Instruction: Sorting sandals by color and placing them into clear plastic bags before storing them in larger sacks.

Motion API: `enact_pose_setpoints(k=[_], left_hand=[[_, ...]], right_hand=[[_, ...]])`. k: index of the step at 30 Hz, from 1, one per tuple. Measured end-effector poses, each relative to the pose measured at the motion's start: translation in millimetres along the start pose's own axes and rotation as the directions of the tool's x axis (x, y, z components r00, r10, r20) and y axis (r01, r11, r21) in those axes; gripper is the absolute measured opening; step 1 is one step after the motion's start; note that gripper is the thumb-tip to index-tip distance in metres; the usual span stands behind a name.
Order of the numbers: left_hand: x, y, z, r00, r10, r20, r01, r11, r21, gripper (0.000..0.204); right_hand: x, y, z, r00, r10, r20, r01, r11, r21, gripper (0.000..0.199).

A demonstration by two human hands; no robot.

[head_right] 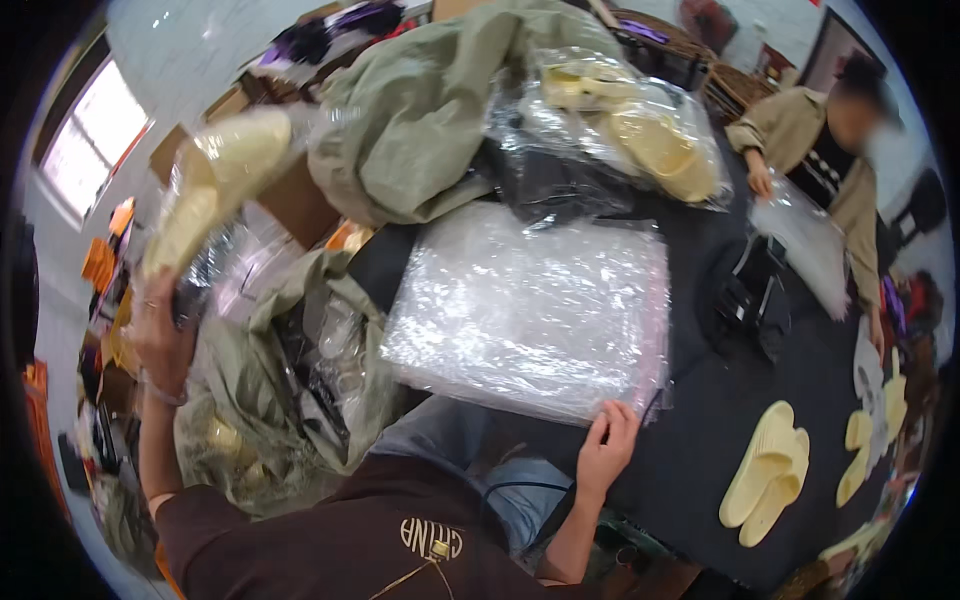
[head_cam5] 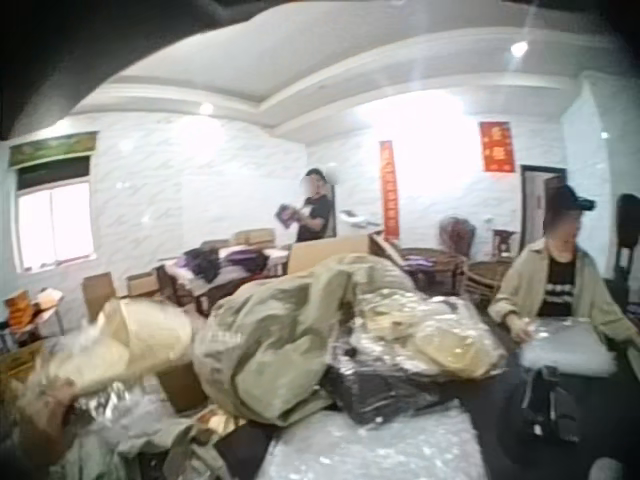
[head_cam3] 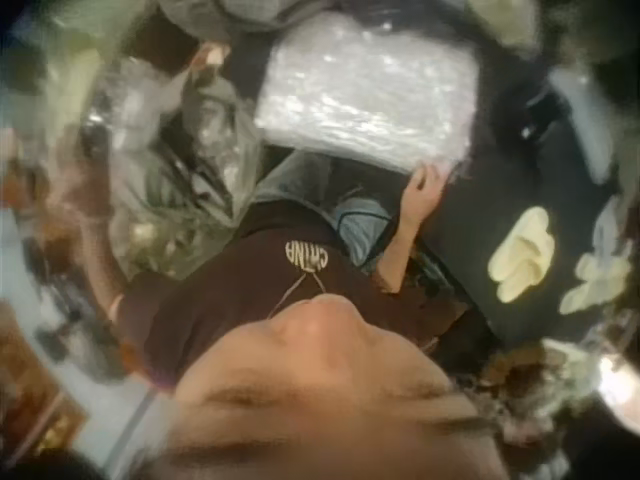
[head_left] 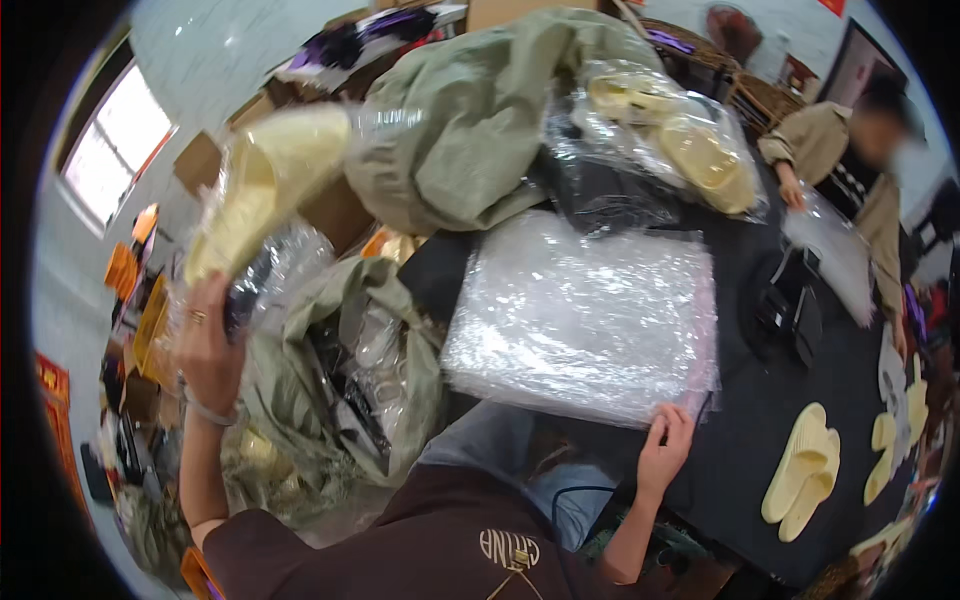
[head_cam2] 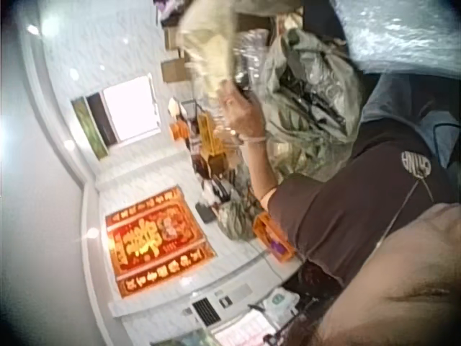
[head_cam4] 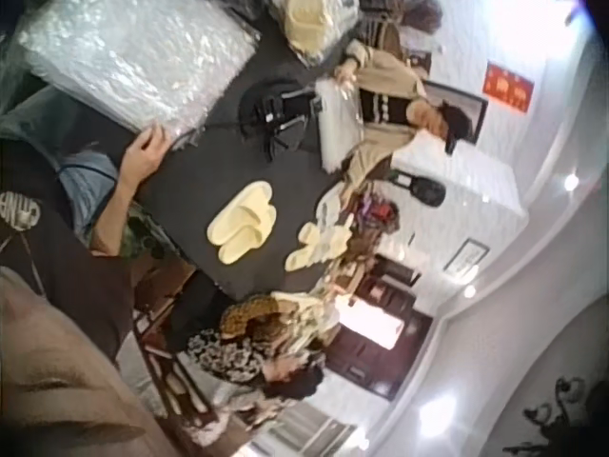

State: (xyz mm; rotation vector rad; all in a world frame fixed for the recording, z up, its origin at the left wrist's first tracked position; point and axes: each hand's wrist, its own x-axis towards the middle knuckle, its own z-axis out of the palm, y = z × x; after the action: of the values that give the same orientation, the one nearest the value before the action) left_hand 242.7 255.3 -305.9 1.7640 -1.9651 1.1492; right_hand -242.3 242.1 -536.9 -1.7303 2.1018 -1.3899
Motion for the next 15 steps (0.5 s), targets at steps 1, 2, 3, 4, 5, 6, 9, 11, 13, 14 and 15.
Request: enact_pose_setpoints(k=[1,2,3,4,5,6,9,11,13,14,15], left_hand=[[24,7,-3,0.997,0.000,-0.082,-0.001,1.000,-0.010,0.052],[51,15,-2,0.984,0.055,-0.170,-0.047,0.998,0.050,0.049],[81,31,3,0.968,0.077,-0.241,-0.076,0.997,0.014,0.048],[112,41,12,0.942,0.117,-0.313,-0.117,0.993,0.019,0.047],[143,53,24,0.908,0.150,-0.390,-0.160,0.987,0.008,0.046],[173,66,38,0.869,0.176,-0.463,-0.196,0.981,0.006,0.046],[269,114,84,0.705,0.238,-0.668,-0.387,0.919,-0.081,0.037],[324,157,123,0.652,0.233,-0.721,-0.470,0.871,-0.144,0.033],[364,202,163,0.687,0.215,-0.694,-0.433,0.888,-0.154,0.034],[377,232,174,0.751,0.226,-0.620,-0.445,0.867,-0.223,0.031],[388,253,188,0.744,0.246,-0.621,-0.486,0.837,-0.250,0.029]], right_hand=[[1,0,-1,1.000,0.029,0.011,-0.030,0.998,0.048,0.015],[2,0,-1,0.998,0.057,0.030,-0.059,0.993,0.099,0.015],[1,2,-4,0.997,0.072,0.001,-0.071,0.994,0.087,0.015],[2,4,-5,0.997,0.073,0.001,-0.072,0.993,0.089,0.015],[4,4,-7,0.998,0.066,0.002,-0.066,0.994,0.089,0.015],[5,2,-8,0.997,0.074,-0.001,-0.074,0.994,0.080,0.015],[4,6,-10,0.997,0.074,-0.012,-0.071,0.989,0.129,0.015],[3,6,-13,0.998,0.049,-0.039,-0.043,0.989,0.139,0.014],[-1,7,-11,0.997,0.073,-0.016,-0.071,0.991,0.117,0.014],[-3,7,-11,0.997,0.064,-0.032,-0.060,0.992,0.113,0.014],[-4,5,-11,0.996,0.085,-0.022,-0.082,0.990,0.112,0.014]])
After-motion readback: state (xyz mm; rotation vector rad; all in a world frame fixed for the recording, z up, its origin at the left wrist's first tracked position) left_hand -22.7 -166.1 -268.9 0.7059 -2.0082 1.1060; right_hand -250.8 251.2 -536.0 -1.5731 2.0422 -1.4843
